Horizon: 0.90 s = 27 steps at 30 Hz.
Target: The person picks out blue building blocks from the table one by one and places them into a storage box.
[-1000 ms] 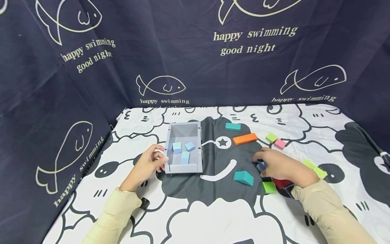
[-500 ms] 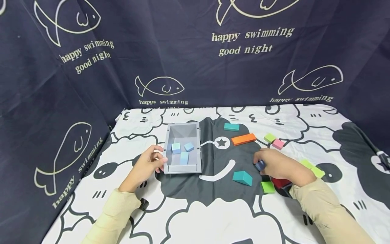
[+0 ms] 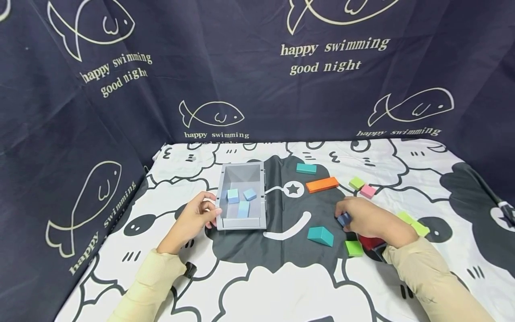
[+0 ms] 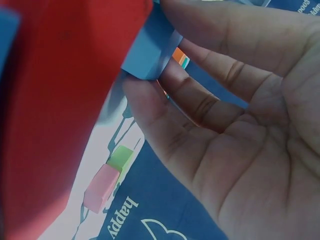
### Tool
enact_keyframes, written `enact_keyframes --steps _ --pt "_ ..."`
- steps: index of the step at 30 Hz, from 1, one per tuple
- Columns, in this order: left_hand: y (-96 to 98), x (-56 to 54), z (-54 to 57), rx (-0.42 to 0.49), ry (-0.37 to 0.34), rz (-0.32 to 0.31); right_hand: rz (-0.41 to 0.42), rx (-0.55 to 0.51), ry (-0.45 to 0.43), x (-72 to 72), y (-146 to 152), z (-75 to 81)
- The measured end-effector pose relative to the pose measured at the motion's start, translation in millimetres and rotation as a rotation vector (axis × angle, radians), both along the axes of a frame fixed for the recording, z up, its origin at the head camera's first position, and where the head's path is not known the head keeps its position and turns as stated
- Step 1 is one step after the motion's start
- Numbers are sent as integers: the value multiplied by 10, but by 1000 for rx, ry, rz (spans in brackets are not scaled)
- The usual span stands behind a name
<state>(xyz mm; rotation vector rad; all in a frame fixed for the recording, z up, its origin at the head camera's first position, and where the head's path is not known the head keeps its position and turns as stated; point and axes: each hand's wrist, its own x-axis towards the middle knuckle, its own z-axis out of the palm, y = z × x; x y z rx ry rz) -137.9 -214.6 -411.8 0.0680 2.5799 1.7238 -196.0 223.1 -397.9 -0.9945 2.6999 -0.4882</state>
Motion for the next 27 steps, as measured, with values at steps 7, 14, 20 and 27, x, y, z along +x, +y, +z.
enact_keyframes --steps 7,14,20,27 --pt "2 -3 16 4 -3 -4 -19 -2 1 10 -12 17" --pt "0 4 25 -1 -6 0 -18 -23 34 8 -29 54" --pt "-1 1 20 1 -8 -2 -39 -39 82 20 -46 82" --pt "0 -8 1 -6 5 -8 -49 -84 210 40 -62 103"
